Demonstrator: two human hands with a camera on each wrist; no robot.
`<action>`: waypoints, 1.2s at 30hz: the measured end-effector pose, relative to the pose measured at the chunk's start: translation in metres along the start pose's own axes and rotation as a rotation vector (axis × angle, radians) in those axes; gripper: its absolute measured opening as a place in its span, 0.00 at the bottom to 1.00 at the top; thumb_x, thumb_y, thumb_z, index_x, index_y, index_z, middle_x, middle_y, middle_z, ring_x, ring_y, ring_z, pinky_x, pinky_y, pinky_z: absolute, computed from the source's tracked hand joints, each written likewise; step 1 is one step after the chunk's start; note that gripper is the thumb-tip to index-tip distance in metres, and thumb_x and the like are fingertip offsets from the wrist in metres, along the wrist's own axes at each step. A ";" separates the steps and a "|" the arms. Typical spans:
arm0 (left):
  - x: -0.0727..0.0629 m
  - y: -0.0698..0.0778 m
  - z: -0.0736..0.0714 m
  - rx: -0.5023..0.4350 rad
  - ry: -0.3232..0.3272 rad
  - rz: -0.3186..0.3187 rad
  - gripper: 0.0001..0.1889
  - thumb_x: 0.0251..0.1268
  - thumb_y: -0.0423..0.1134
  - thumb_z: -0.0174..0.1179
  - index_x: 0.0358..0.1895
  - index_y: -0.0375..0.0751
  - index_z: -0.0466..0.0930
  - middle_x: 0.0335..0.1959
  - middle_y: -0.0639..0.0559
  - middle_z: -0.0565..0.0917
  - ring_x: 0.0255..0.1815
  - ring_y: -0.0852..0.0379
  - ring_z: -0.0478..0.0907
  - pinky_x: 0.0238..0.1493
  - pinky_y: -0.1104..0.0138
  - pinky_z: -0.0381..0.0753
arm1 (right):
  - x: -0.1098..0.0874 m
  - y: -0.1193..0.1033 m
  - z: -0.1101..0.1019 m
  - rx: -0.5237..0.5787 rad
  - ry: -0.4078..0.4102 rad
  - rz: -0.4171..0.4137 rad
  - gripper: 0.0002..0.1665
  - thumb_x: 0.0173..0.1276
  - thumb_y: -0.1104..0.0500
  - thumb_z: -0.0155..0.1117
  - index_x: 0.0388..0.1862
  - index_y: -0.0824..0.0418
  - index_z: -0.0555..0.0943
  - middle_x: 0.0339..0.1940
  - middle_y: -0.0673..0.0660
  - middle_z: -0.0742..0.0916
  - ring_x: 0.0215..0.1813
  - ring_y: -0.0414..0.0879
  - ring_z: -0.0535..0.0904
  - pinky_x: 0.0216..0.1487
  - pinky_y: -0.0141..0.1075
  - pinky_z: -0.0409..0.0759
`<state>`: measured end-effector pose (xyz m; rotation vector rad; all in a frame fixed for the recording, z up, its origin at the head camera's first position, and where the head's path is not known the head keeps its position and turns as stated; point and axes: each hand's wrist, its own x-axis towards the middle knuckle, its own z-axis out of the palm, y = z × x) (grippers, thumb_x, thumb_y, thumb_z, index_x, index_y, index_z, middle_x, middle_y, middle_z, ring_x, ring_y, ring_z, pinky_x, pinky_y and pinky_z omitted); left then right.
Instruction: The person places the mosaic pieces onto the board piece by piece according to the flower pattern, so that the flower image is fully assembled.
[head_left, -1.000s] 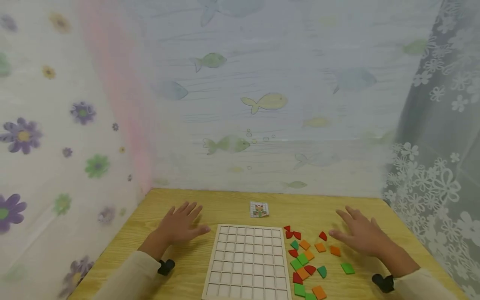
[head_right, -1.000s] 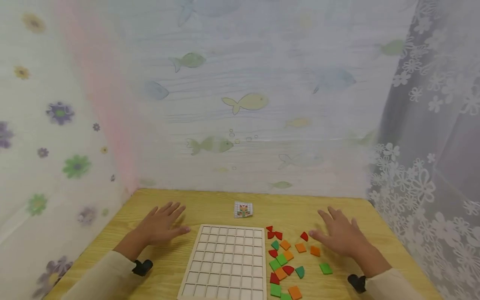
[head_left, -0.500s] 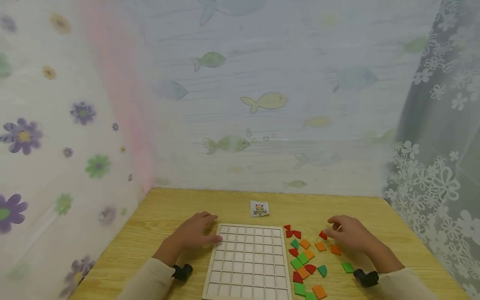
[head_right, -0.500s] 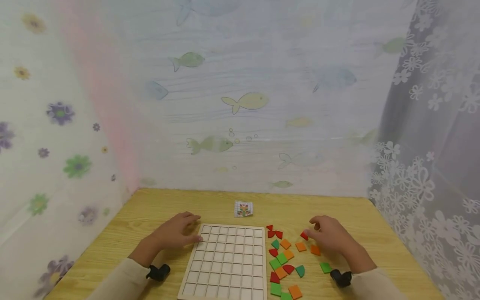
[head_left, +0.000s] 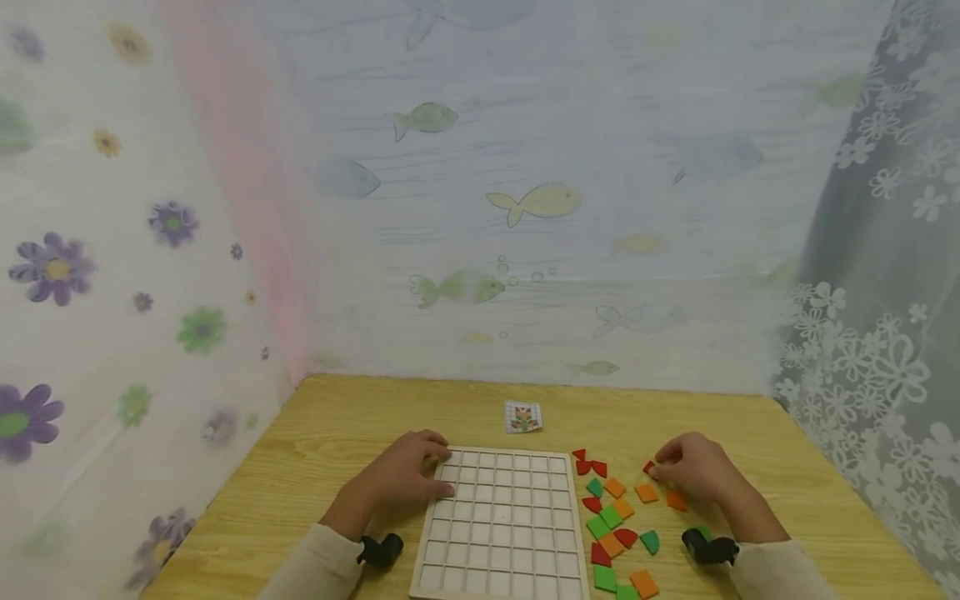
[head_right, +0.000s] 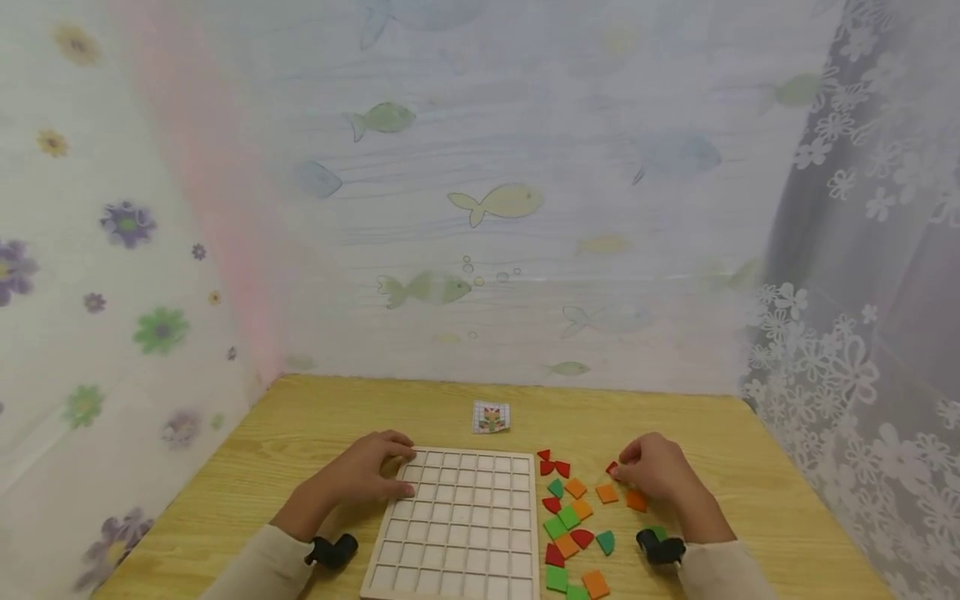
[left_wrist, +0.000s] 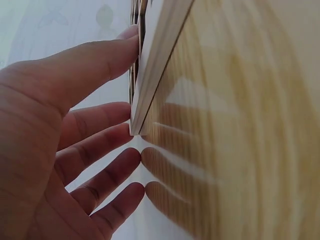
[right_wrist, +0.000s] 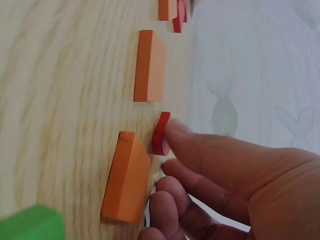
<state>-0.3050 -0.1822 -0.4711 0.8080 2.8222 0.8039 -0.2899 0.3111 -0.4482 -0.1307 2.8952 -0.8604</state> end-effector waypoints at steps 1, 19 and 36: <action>0.000 0.000 0.000 0.000 0.001 0.000 0.33 0.61 0.59 0.74 0.63 0.43 0.84 0.68 0.48 0.77 0.72 0.40 0.71 0.70 0.43 0.73 | 0.000 0.000 0.000 0.006 -0.002 0.012 0.20 0.67 0.53 0.75 0.49 0.67 0.88 0.43 0.56 0.90 0.45 0.51 0.85 0.45 0.49 0.86; -0.008 0.008 0.004 -0.152 0.032 -0.055 0.32 0.55 0.51 0.80 0.61 0.39 0.84 0.64 0.47 0.80 0.58 0.48 0.79 0.57 0.52 0.82 | -0.001 -0.003 0.009 0.128 0.026 0.027 0.10 0.66 0.64 0.72 0.44 0.66 0.82 0.36 0.55 0.85 0.37 0.47 0.79 0.38 0.39 0.81; -0.006 0.012 0.002 -0.175 0.001 -0.051 0.33 0.56 0.47 0.79 0.64 0.35 0.83 0.67 0.43 0.78 0.43 0.56 0.76 0.40 0.64 0.78 | 0.003 -0.010 0.012 0.075 0.092 -0.050 0.07 0.72 0.59 0.68 0.44 0.59 0.89 0.41 0.52 0.88 0.43 0.47 0.82 0.46 0.46 0.84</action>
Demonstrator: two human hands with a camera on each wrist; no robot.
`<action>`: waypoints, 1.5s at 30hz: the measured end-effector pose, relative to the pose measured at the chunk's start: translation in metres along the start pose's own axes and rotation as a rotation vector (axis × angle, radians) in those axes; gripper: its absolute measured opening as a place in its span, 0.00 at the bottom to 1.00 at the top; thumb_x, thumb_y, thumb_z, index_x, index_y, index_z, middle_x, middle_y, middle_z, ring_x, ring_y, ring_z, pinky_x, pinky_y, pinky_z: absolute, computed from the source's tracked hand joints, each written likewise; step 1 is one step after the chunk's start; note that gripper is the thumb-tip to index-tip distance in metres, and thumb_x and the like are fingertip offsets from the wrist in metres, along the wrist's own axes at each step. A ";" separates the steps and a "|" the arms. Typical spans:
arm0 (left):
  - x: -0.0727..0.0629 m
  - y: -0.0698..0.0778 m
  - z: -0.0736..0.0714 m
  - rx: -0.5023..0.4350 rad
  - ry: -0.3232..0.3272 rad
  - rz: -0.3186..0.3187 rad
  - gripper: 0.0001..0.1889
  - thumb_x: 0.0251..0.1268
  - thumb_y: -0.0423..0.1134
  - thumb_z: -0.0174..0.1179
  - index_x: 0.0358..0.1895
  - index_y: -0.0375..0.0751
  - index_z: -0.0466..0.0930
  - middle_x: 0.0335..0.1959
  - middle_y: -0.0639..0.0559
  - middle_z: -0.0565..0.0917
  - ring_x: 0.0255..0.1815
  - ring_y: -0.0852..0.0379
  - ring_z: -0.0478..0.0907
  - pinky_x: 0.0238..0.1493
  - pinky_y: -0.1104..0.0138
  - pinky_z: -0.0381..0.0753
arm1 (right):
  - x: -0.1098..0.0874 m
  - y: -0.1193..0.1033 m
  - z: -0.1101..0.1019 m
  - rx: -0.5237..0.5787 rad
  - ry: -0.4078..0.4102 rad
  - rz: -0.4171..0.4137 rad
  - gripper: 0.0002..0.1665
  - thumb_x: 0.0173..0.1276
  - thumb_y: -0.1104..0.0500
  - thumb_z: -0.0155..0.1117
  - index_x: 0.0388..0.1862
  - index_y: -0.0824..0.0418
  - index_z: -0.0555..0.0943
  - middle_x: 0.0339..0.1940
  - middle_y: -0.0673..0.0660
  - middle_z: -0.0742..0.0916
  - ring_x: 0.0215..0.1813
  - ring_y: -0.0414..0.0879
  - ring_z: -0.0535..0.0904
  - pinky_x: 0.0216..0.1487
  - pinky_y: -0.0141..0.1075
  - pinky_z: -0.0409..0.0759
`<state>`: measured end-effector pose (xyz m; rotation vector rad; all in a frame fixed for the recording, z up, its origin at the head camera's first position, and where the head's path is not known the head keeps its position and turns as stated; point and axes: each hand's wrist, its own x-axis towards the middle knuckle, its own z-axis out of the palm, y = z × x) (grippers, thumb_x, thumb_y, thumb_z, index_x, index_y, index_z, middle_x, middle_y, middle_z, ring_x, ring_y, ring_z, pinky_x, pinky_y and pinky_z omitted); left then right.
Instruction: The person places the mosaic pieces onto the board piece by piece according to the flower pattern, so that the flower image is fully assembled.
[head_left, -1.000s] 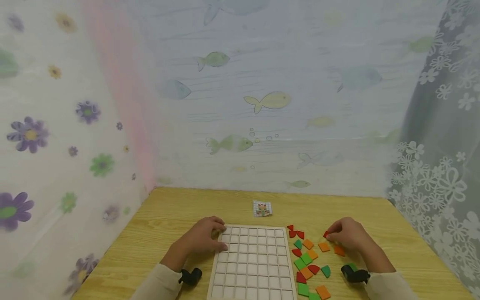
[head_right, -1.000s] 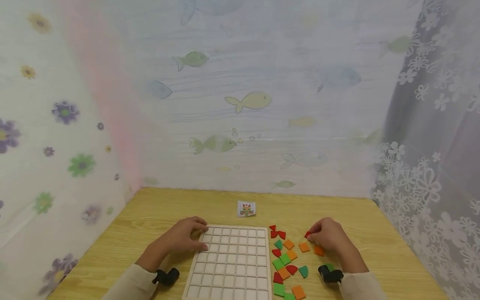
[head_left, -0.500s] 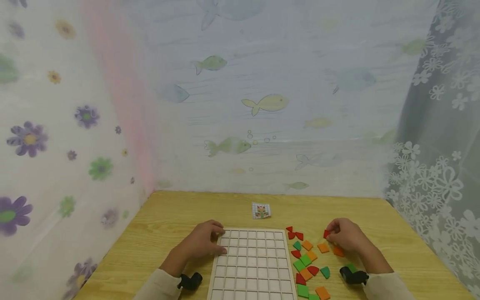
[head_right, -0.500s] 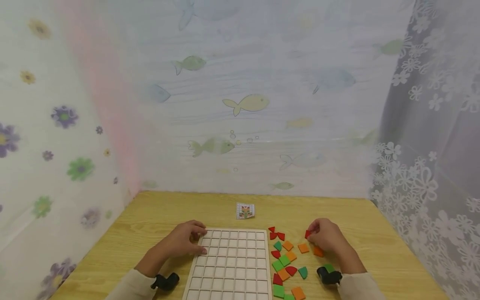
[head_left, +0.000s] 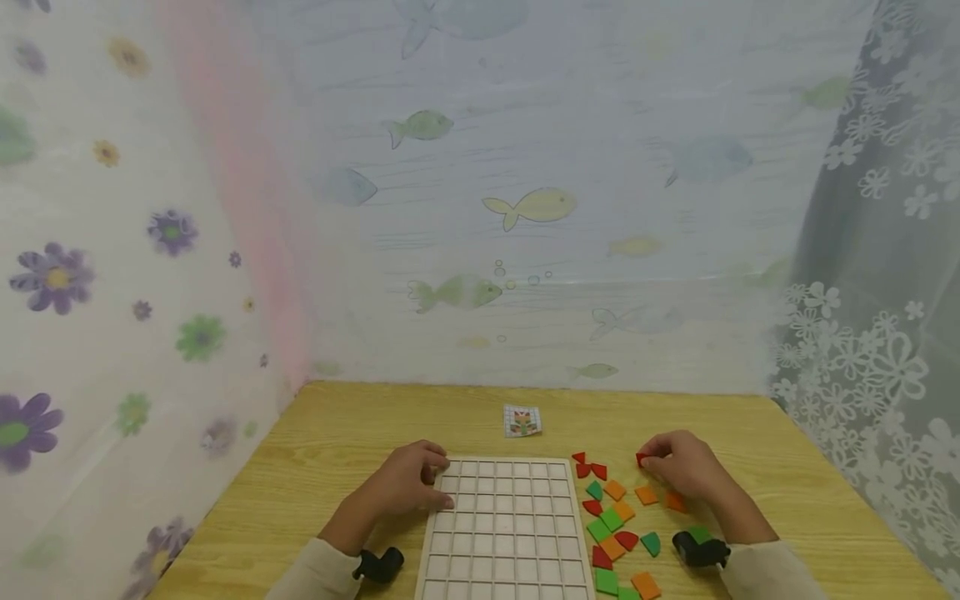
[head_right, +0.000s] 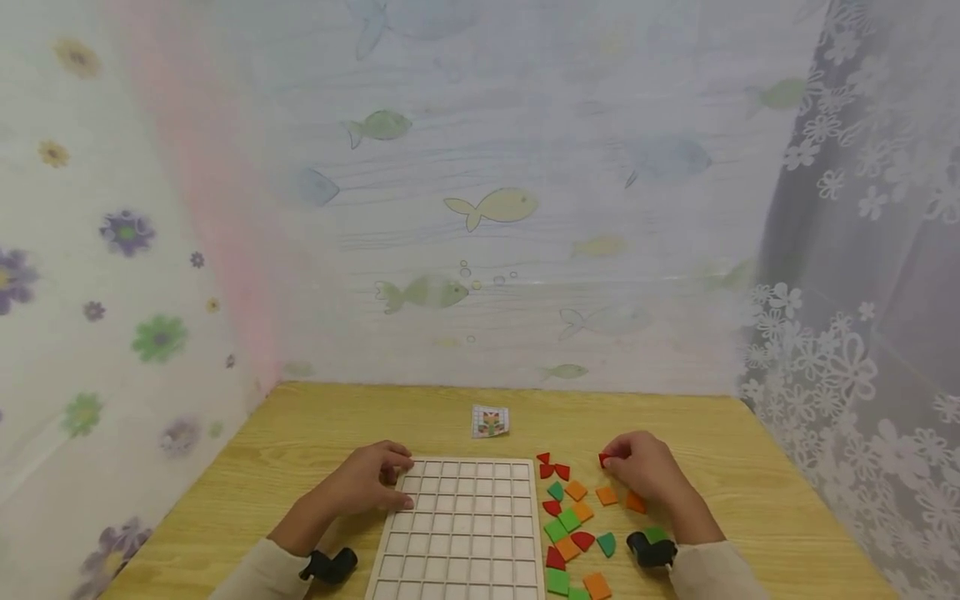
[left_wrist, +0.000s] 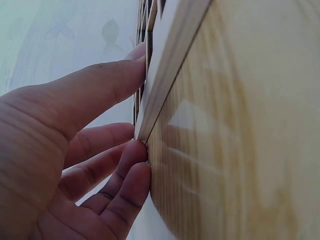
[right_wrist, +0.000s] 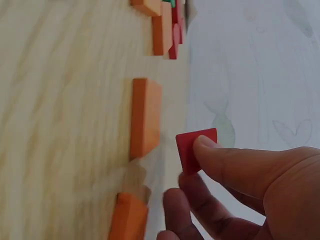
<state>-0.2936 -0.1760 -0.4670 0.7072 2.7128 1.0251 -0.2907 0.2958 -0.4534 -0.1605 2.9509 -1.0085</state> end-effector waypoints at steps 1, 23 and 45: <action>0.000 -0.001 0.001 -0.009 0.000 0.003 0.33 0.56 0.47 0.79 0.64 0.35 0.82 0.67 0.43 0.78 0.43 0.56 0.76 0.40 0.65 0.78 | 0.000 -0.002 0.000 0.001 0.001 -0.008 0.07 0.73 0.58 0.68 0.45 0.59 0.89 0.41 0.52 0.88 0.44 0.47 0.82 0.47 0.47 0.84; 0.000 -0.003 0.002 -0.027 0.021 -0.026 0.33 0.54 0.47 0.81 0.63 0.36 0.83 0.66 0.45 0.78 0.44 0.55 0.75 0.41 0.65 0.76 | 0.016 -0.051 0.017 0.162 -0.032 -0.107 0.06 0.71 0.63 0.70 0.44 0.61 0.88 0.37 0.53 0.88 0.39 0.49 0.84 0.38 0.40 0.84; -0.001 -0.007 0.004 -0.049 0.021 -0.002 0.34 0.54 0.47 0.80 0.63 0.36 0.83 0.67 0.45 0.78 0.44 0.56 0.77 0.39 0.66 0.79 | 0.022 -0.074 0.048 0.239 -0.063 -0.136 0.05 0.68 0.55 0.75 0.38 0.55 0.92 0.33 0.50 0.91 0.35 0.46 0.84 0.35 0.39 0.84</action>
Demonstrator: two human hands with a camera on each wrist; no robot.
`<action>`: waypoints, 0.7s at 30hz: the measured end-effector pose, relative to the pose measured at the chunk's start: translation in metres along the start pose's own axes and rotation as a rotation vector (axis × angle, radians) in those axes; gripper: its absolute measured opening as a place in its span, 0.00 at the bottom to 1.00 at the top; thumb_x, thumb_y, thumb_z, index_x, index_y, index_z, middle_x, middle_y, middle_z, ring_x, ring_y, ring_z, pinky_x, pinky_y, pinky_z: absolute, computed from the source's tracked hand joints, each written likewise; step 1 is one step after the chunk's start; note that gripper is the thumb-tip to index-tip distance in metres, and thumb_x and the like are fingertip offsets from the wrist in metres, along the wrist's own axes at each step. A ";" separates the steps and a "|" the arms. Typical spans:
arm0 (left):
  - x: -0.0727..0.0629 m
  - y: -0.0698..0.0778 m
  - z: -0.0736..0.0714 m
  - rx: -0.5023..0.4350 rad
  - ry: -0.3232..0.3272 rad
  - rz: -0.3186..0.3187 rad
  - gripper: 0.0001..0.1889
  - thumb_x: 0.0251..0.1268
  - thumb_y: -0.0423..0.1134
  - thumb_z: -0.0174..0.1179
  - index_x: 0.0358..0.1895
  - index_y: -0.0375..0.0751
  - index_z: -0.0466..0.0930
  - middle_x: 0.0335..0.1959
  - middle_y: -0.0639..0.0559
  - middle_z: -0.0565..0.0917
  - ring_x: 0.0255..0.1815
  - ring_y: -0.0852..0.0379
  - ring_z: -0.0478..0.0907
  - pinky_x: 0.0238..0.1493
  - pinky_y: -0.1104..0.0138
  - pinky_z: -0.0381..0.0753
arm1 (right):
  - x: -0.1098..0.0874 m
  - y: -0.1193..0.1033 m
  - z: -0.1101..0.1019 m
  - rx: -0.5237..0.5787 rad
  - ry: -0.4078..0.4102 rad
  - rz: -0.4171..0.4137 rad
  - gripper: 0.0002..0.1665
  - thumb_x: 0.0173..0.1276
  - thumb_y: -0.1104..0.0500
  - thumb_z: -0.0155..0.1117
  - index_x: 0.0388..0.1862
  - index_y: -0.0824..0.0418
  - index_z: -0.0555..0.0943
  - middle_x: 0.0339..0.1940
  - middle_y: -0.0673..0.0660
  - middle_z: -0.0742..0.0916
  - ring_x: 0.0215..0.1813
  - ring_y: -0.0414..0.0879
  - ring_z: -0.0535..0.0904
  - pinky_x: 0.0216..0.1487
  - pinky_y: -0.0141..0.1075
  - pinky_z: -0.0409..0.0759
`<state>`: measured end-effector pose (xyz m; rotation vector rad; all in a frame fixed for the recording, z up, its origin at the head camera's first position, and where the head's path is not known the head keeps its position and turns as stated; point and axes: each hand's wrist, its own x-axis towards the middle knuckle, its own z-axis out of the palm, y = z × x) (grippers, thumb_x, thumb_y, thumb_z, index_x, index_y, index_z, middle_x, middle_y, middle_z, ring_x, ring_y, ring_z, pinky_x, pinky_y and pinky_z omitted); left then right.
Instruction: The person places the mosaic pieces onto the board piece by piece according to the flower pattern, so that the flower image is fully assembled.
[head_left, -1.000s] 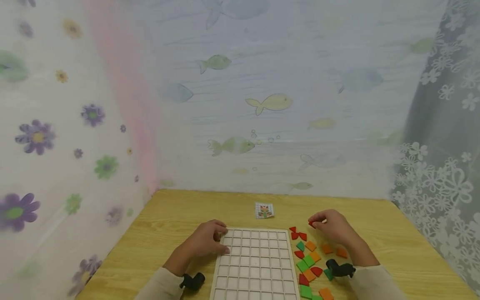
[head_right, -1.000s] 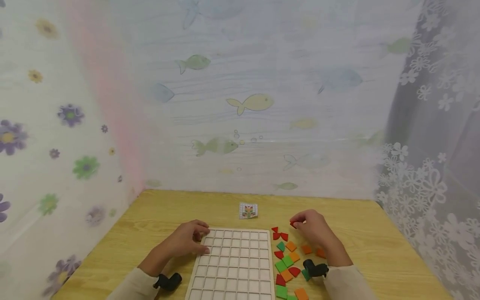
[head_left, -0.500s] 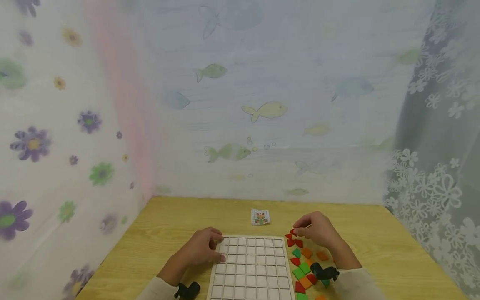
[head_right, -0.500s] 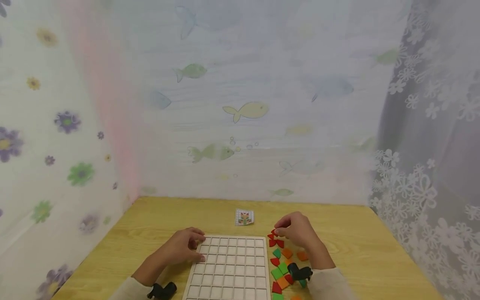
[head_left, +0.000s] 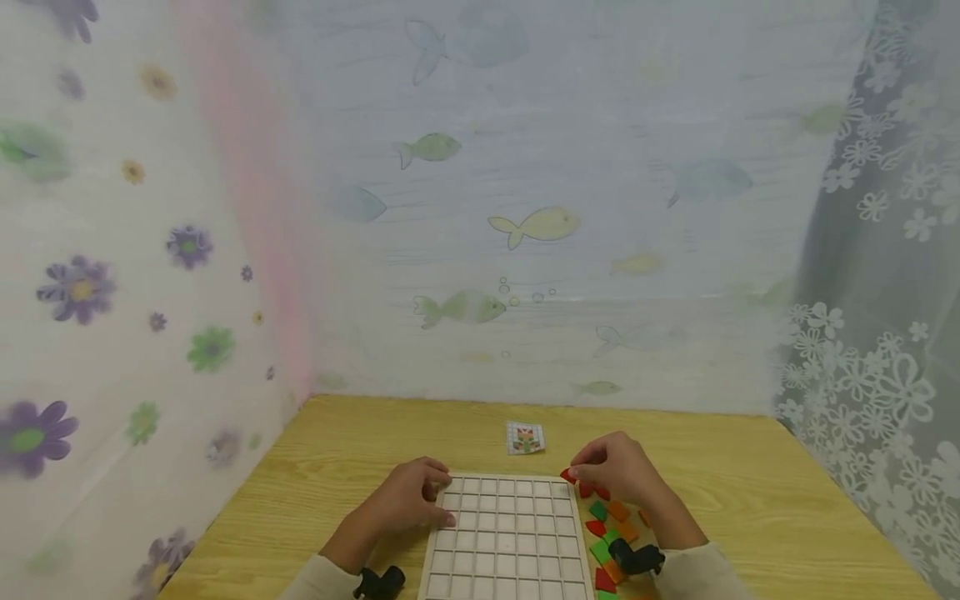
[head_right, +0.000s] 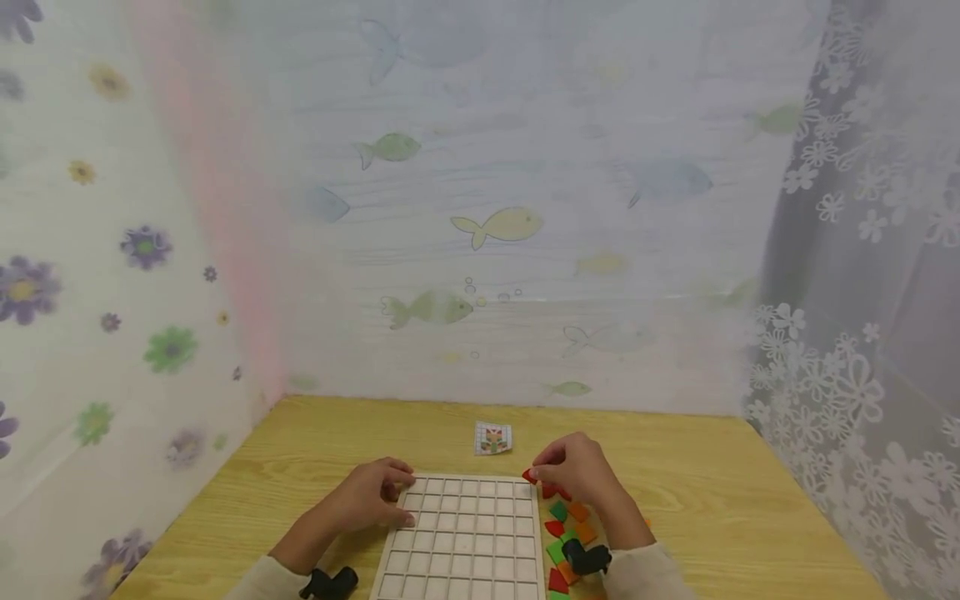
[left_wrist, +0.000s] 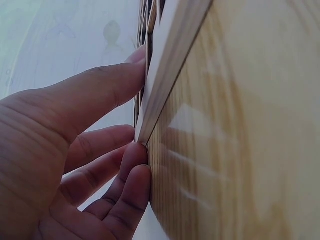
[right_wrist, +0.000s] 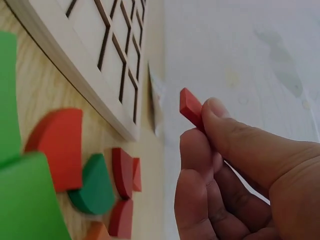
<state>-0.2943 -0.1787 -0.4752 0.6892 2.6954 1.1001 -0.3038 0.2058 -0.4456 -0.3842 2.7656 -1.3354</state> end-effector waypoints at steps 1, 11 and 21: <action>0.000 0.000 0.000 0.001 0.001 -0.004 0.34 0.54 0.47 0.81 0.63 0.36 0.83 0.67 0.45 0.78 0.44 0.57 0.77 0.39 0.66 0.79 | 0.000 0.000 0.002 -0.003 -0.007 -0.006 0.05 0.68 0.56 0.75 0.38 0.55 0.92 0.33 0.50 0.91 0.35 0.46 0.84 0.34 0.39 0.84; -0.001 -0.003 -0.001 0.005 0.003 -0.015 0.35 0.53 0.50 0.81 0.64 0.37 0.83 0.68 0.46 0.78 0.44 0.58 0.77 0.40 0.67 0.79 | 0.002 -0.009 0.018 0.064 -0.085 -0.040 0.04 0.69 0.61 0.73 0.40 0.61 0.91 0.34 0.54 0.91 0.34 0.50 0.87 0.36 0.42 0.89; -0.001 0.000 0.000 -0.033 -0.012 -0.017 0.33 0.55 0.48 0.80 0.64 0.37 0.83 0.68 0.45 0.77 0.47 0.56 0.77 0.42 0.64 0.80 | 0.002 -0.018 0.029 -0.027 -0.097 -0.134 0.03 0.69 0.61 0.73 0.37 0.58 0.91 0.33 0.51 0.91 0.35 0.44 0.84 0.35 0.36 0.84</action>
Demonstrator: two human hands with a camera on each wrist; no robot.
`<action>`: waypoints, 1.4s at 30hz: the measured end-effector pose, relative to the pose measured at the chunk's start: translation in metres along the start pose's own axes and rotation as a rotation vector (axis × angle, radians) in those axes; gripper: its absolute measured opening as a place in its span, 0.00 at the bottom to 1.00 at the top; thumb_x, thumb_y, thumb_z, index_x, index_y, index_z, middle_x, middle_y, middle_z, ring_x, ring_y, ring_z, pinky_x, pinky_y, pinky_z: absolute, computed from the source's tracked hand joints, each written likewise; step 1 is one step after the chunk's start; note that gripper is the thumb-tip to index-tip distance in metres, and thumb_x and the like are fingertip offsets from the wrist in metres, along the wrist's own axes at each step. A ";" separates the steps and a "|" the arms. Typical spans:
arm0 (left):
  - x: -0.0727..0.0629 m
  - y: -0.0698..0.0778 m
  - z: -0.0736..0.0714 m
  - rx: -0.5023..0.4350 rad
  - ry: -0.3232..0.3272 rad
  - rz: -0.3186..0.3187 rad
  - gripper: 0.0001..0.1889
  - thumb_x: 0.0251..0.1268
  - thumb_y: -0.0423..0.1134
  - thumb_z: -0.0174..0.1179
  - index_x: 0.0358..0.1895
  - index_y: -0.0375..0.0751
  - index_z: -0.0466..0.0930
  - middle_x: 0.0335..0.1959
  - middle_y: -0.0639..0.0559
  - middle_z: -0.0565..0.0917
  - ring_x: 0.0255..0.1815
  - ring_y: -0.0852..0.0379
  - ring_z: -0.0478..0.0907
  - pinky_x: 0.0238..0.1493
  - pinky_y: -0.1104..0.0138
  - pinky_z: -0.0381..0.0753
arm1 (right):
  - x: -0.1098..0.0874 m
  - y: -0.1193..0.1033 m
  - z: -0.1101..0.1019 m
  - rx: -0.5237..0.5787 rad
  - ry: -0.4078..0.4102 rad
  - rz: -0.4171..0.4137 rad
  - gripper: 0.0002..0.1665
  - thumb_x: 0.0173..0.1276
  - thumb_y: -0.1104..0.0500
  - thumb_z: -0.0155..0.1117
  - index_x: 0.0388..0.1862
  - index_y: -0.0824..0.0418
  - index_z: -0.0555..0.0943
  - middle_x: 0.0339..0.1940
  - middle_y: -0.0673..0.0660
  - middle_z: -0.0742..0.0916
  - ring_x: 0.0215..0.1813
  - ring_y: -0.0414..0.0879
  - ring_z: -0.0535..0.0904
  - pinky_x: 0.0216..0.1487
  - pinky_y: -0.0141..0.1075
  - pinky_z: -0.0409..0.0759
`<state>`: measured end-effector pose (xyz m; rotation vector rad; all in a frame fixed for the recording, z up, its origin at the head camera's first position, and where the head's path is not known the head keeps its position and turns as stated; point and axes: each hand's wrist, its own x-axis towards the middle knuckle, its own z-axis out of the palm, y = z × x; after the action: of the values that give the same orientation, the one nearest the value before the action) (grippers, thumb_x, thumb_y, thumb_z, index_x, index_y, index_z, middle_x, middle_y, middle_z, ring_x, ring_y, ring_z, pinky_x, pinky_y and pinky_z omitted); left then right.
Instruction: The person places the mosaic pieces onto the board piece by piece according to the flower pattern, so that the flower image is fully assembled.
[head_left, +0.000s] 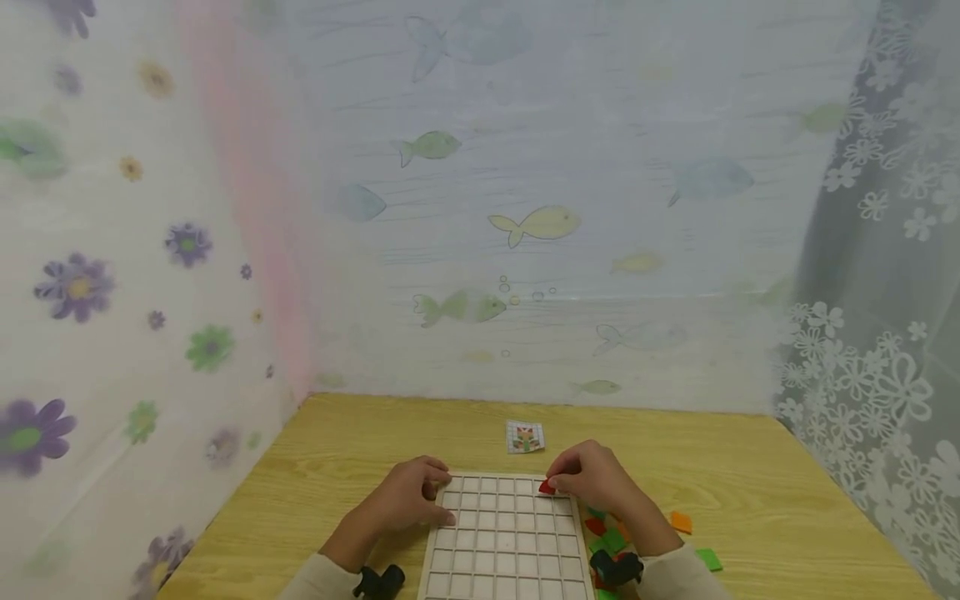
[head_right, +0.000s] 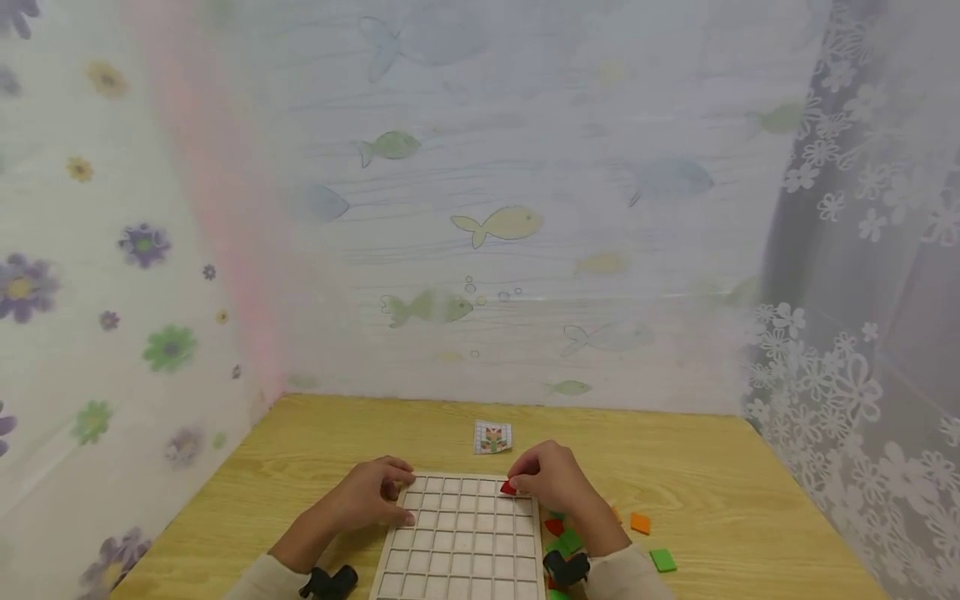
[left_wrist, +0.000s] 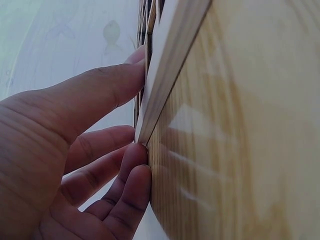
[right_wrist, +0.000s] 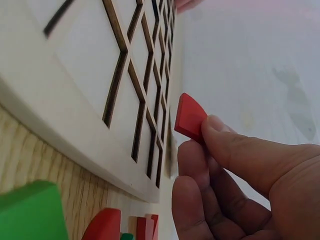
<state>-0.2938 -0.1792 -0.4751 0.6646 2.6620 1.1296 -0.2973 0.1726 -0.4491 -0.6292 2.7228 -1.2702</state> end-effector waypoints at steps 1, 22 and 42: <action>0.000 0.000 0.000 -0.001 0.000 0.002 0.33 0.55 0.47 0.80 0.63 0.37 0.83 0.68 0.45 0.77 0.47 0.56 0.77 0.42 0.63 0.80 | 0.000 0.000 0.001 -0.002 0.000 -0.006 0.03 0.69 0.61 0.73 0.37 0.58 0.91 0.33 0.50 0.91 0.35 0.44 0.84 0.35 0.36 0.84; 0.001 0.001 0.001 0.009 0.012 0.010 0.35 0.53 0.47 0.81 0.64 0.36 0.82 0.69 0.42 0.77 0.45 0.56 0.76 0.41 0.64 0.79 | 0.010 -0.009 0.020 -0.046 -0.025 -0.002 0.03 0.66 0.59 0.76 0.33 0.58 0.92 0.31 0.48 0.89 0.34 0.42 0.81 0.37 0.37 0.83; -0.002 0.004 0.000 0.008 0.000 -0.001 0.28 0.54 0.47 0.80 0.59 0.43 0.87 0.67 0.45 0.78 0.49 0.55 0.79 0.44 0.61 0.83 | 0.012 -0.009 0.031 -0.066 -0.069 -0.028 0.04 0.68 0.59 0.74 0.32 0.52 0.91 0.29 0.44 0.89 0.34 0.39 0.81 0.35 0.36 0.81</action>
<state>-0.2906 -0.1779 -0.4717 0.6651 2.6678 1.1190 -0.2982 0.1402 -0.4618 -0.7057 2.7190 -1.1456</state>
